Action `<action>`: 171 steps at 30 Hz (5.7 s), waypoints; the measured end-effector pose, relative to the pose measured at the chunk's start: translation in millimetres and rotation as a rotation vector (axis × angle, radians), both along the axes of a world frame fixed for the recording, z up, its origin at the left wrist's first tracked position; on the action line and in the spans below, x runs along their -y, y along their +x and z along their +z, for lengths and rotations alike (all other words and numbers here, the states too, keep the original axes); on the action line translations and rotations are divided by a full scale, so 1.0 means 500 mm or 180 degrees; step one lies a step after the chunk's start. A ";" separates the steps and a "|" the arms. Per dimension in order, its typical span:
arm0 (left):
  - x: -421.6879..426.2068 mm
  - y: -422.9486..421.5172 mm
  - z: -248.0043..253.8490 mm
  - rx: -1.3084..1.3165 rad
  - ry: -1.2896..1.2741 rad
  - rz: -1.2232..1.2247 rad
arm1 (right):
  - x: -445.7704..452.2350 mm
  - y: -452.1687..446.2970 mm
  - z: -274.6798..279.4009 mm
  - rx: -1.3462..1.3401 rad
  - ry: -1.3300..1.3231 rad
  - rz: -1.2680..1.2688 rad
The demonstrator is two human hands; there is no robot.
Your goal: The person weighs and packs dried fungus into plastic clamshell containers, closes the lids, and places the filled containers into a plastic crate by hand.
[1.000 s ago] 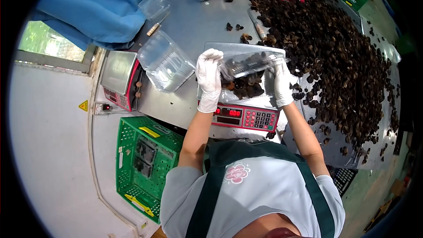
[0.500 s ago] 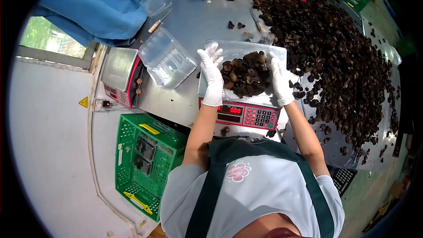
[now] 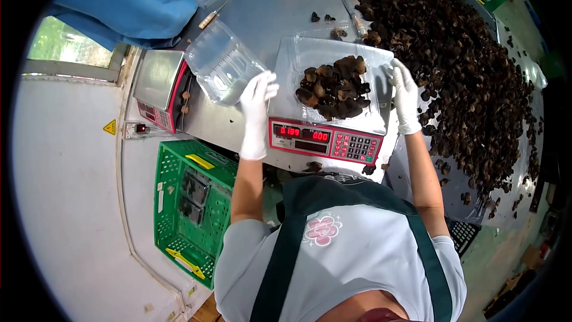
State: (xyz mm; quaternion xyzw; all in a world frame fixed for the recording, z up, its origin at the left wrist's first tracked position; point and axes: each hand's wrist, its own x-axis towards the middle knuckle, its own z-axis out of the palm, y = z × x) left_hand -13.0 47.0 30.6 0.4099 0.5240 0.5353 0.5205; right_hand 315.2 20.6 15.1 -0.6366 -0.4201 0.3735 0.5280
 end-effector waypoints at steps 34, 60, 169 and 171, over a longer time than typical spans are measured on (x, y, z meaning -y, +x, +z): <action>0.222 0.210 0.089 -0.1426 0.1171 -0.2230 | 0.082 0.061 0.078 0.0236 0.0249 -0.0147; -0.010 0.154 -0.017 -0.2455 0.1651 -0.0335 | 0.047 -0.029 0.092 0.0300 0.0564 0.1123; 0.162 0.058 -0.021 -0.0355 0.0104 -0.1184 | 0.177 -0.002 0.014 0.0856 0.0599 0.1230; 0.161 0.057 0.030 -0.2118 0.0930 -0.1172 | 0.166 0.001 0.046 0.1785 0.1199 0.1332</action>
